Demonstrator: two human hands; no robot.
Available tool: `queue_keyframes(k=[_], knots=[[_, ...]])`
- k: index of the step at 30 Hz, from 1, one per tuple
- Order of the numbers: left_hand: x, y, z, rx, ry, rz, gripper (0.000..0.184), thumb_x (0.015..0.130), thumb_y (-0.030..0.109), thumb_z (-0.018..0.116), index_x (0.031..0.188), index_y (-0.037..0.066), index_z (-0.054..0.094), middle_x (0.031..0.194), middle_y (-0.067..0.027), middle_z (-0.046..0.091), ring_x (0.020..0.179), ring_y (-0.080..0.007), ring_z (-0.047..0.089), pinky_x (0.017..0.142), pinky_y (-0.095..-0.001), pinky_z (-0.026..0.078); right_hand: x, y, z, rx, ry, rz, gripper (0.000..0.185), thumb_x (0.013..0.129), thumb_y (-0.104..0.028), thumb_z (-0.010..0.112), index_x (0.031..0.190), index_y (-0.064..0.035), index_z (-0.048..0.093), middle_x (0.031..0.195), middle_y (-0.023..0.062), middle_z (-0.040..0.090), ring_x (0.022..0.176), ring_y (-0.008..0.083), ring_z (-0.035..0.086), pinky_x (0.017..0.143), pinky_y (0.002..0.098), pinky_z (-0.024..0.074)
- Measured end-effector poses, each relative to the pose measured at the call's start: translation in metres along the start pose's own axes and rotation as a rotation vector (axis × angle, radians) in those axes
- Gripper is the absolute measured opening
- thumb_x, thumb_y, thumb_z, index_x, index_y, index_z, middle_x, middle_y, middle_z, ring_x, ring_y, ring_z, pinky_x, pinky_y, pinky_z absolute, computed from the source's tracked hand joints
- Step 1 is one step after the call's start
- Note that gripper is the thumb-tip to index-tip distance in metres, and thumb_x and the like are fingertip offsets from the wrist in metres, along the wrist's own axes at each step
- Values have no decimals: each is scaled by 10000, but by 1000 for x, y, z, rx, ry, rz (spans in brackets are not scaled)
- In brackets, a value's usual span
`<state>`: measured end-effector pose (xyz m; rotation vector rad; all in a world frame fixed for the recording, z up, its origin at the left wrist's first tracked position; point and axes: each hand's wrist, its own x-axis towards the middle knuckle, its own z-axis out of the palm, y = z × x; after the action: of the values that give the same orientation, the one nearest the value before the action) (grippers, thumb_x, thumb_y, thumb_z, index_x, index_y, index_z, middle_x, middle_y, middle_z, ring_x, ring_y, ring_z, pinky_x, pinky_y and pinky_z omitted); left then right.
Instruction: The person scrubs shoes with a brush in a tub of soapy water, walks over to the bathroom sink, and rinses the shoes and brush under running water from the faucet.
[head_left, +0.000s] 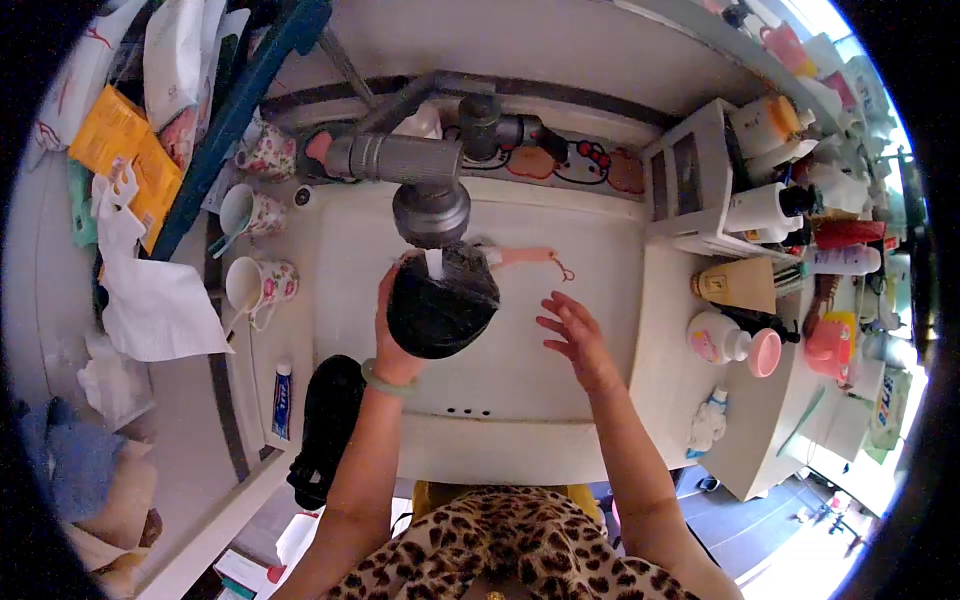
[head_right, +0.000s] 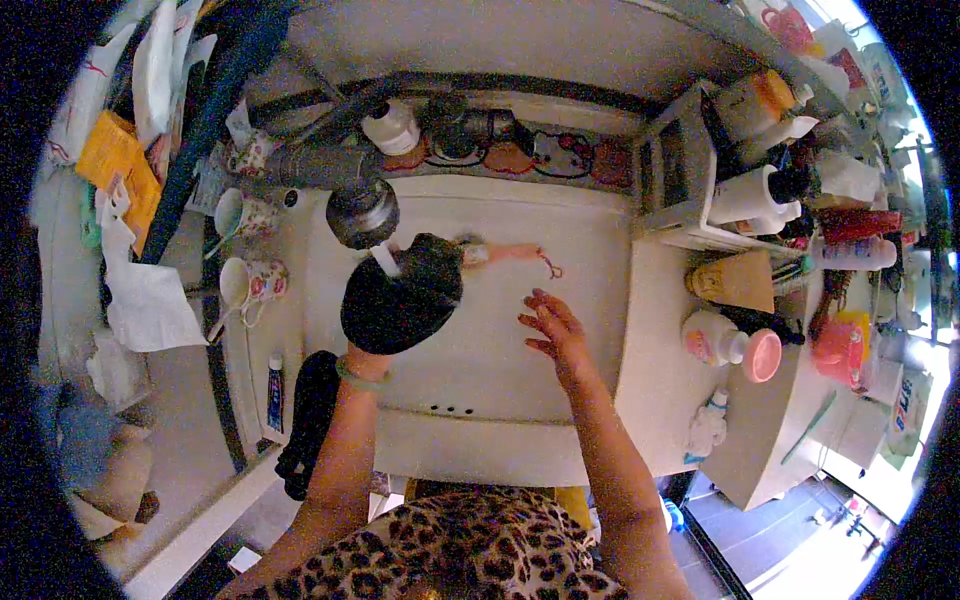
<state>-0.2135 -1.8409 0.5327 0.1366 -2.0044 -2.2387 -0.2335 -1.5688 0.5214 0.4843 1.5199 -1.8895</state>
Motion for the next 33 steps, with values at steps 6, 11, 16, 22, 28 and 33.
queue_keyframes(k=[6,11,16,22,28,33], knots=[[-20,11,17,-321,82,52,460,886,104,497,1310,37,332,1301,-107,419,1198,-214,409,1022,-371,334,0,-19,6,-38,-29,-16,531,868,-401,520,1302,-113,416,1273,61,491,1111,214,515,840,352,427],[-24,19,1,365,46,98,551,828,39,571,1315,38,314,1301,-109,418,1194,-215,413,1027,-361,332,8,-22,6,-124,-46,-69,535,857,-396,543,1302,-126,420,1249,64,510,1095,201,525,830,340,426],[-16,17,11,172,95,12,629,733,13,670,1272,35,346,1278,-97,431,1162,-200,440,1016,-350,347,28,-80,10,-225,-9,-364,514,862,-330,558,1309,-126,408,1262,64,499,1116,189,504,834,307,422],[4,19,34,-111,257,-111,733,619,19,759,1234,33,360,1210,-84,469,1122,-186,462,968,-353,386,64,-145,39,-296,57,-641,582,833,-261,619,1329,-71,380,1298,123,458,1172,222,455,942,320,380],[12,22,38,-467,711,-225,719,591,-80,703,1215,59,375,1117,-83,525,1020,-249,534,906,-372,432,95,-145,52,-544,79,-773,560,851,-158,601,1344,-52,358,1291,71,453,1093,143,480,937,264,358],[-2,19,25,-592,711,-382,697,613,-94,685,1217,80,385,1127,-83,524,1019,-254,539,880,-399,465,94,-147,58,-472,40,-829,558,850,-104,587,1345,-26,341,1293,79,453,1090,128,488,941,265,367]])
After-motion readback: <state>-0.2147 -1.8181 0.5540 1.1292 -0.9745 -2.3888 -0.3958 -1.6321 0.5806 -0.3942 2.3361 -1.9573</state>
